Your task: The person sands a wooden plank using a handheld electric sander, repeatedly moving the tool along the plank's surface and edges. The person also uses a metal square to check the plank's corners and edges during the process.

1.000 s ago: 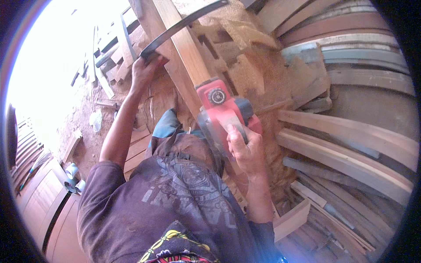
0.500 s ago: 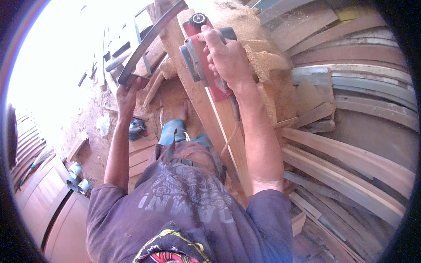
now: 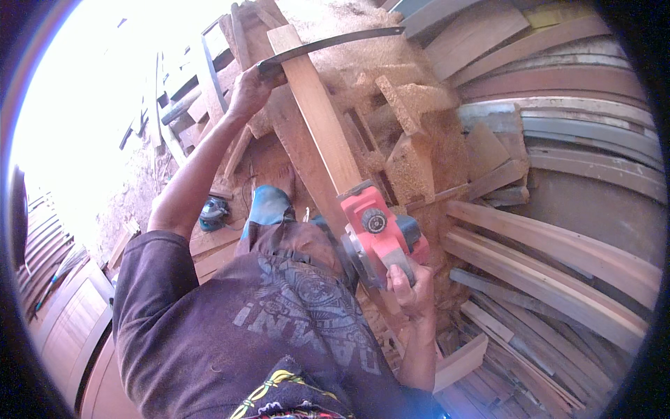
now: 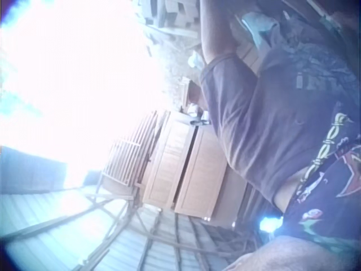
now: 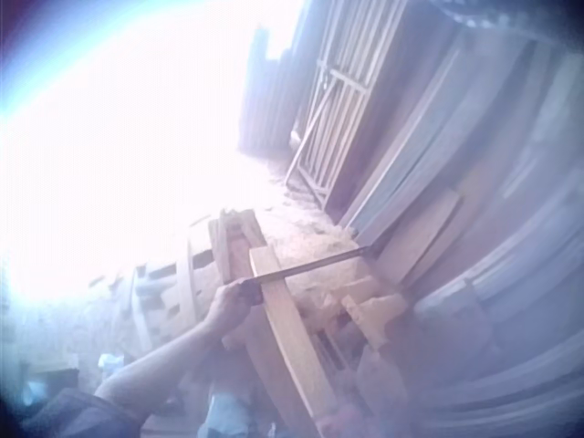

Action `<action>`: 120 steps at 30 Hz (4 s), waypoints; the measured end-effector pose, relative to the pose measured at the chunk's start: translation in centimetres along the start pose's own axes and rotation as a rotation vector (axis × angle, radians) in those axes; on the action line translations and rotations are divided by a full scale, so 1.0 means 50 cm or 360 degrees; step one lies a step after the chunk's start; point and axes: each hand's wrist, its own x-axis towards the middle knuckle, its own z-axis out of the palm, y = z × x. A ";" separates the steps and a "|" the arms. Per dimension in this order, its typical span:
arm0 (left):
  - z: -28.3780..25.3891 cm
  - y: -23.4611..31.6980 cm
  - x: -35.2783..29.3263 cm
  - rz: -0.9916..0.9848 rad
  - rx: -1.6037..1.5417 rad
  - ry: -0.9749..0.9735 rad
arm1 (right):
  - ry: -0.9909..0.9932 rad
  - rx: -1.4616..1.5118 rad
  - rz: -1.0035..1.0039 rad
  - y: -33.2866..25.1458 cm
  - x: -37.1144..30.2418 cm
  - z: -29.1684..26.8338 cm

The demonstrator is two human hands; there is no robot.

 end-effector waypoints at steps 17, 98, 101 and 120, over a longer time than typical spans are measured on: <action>-0.067 -0.046 -0.105 -0.0516 -0.0537 0.0310 | -0.0012 0.0115 -0.0168 -0.221 0.259 0.139; 0.502 0.359 -1.041 -0.0307 -0.0377 0.0011 | -0.0097 0.0181 -0.0235 0.545 -0.407 -0.247; 0.486 0.337 -1.062 -0.0398 -0.0703 0.0260 | -0.0114 0.0249 -0.0180 0.540 -0.403 -0.238; 0.330 0.224 -1.129 -0.0680 -0.0714 0.1058 | -0.0124 0.0358 -0.0346 0.476 -0.369 -0.218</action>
